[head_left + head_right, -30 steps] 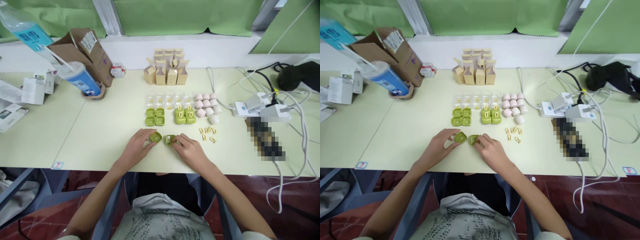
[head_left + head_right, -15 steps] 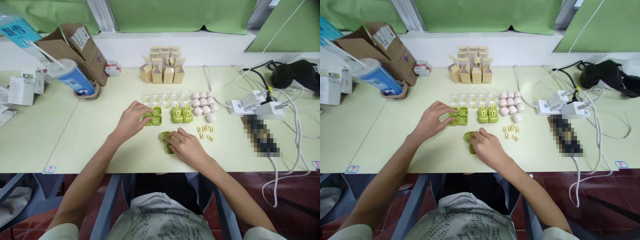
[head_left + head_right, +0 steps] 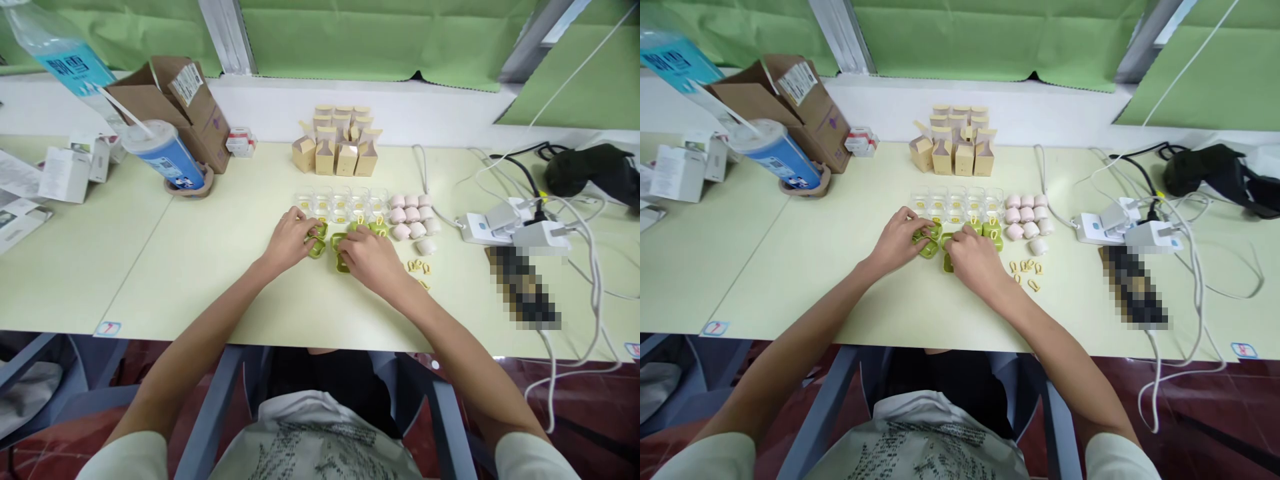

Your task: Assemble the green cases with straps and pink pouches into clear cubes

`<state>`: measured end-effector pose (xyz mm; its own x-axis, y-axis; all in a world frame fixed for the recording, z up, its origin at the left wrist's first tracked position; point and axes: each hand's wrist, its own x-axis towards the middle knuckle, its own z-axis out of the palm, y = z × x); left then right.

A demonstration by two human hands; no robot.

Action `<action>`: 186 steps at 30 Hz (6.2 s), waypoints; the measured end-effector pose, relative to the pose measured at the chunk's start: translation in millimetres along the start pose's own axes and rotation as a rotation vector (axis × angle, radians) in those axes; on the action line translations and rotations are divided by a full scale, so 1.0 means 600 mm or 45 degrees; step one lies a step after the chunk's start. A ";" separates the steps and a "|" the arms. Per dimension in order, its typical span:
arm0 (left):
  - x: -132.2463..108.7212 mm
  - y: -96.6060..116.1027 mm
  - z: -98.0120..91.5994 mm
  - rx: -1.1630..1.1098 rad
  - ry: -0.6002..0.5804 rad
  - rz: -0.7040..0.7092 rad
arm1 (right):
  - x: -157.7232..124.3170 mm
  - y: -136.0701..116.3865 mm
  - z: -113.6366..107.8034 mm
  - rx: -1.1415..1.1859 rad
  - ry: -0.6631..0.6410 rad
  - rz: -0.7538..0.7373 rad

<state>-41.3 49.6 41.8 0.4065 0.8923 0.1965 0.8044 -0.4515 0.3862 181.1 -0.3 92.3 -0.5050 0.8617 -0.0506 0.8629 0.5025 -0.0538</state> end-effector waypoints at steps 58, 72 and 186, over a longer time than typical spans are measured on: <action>-0.008 -0.052 -0.042 -0.232 0.380 0.149 | 0.046 0.074 0.037 0.139 0.582 -0.136; -0.010 -0.062 -0.040 -0.013 -0.039 0.012 | -0.002 0.152 0.064 0.278 0.890 0.137; 0.107 0.104 -0.032 -1.195 0.047 0.259 | 0.009 0.088 0.080 1.604 1.323 0.148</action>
<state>27.1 78.9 95.7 0.4735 0.8032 0.3614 0.0383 -0.4287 0.9026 222.7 27.5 41.1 0.2370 0.8249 0.5131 0.0691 0.5126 -0.8559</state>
